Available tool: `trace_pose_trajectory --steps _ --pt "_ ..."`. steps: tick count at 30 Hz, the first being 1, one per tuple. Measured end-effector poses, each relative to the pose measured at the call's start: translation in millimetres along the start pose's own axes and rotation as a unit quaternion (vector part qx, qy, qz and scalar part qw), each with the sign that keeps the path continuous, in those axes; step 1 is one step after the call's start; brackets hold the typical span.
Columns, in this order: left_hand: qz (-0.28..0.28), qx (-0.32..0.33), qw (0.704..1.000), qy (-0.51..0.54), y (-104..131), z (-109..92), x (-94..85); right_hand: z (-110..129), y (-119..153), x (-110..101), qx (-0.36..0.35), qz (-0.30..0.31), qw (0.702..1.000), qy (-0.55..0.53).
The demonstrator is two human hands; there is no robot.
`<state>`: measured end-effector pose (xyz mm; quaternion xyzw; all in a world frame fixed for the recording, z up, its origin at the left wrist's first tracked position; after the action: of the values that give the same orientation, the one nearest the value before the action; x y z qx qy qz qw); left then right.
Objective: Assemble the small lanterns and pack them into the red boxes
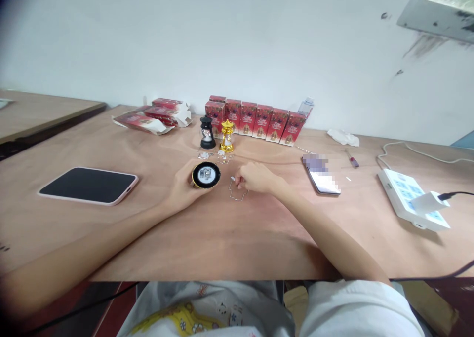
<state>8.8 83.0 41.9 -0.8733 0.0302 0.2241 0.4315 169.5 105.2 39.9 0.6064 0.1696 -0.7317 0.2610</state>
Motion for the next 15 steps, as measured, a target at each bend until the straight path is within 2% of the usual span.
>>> trace_pose_trajectory --steps 5,8,10,12,15 --pt "0.002 -0.006 1.0 -0.014 0 0 -0.5 4 -1 5 -0.038 0.0 0.998 0.045" --pt "-0.001 -0.008 1.0 -0.015 0 0 -0.7 7 -2 2 -0.063 -0.041 0.994 0.084" --pt "-0.002 -0.006 1.0 -0.012 0 -1 -0.7 11 2 -9 -0.086 -0.11 0.989 0.049" --pt "0.0 -0.003 1.0 -0.01 0 -2 -0.4 18 9 -27 -0.114 -0.205 0.972 -0.027" --pt "0.007 0.006 1.0 -0.007 0 -4 0.3 25 26 -53 -0.135 -0.354 0.916 -0.135"
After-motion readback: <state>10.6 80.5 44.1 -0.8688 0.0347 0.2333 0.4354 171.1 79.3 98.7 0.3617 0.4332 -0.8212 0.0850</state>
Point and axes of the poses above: each hand's wrist, its own y-axis away from the middle knuckle, its own x-axis out of the palm, z = x × y, the point moved 7 cm from there along -y, towards the middle knuckle, and after that the axes turned 2 degrees about -z, right-handed, at the moved point
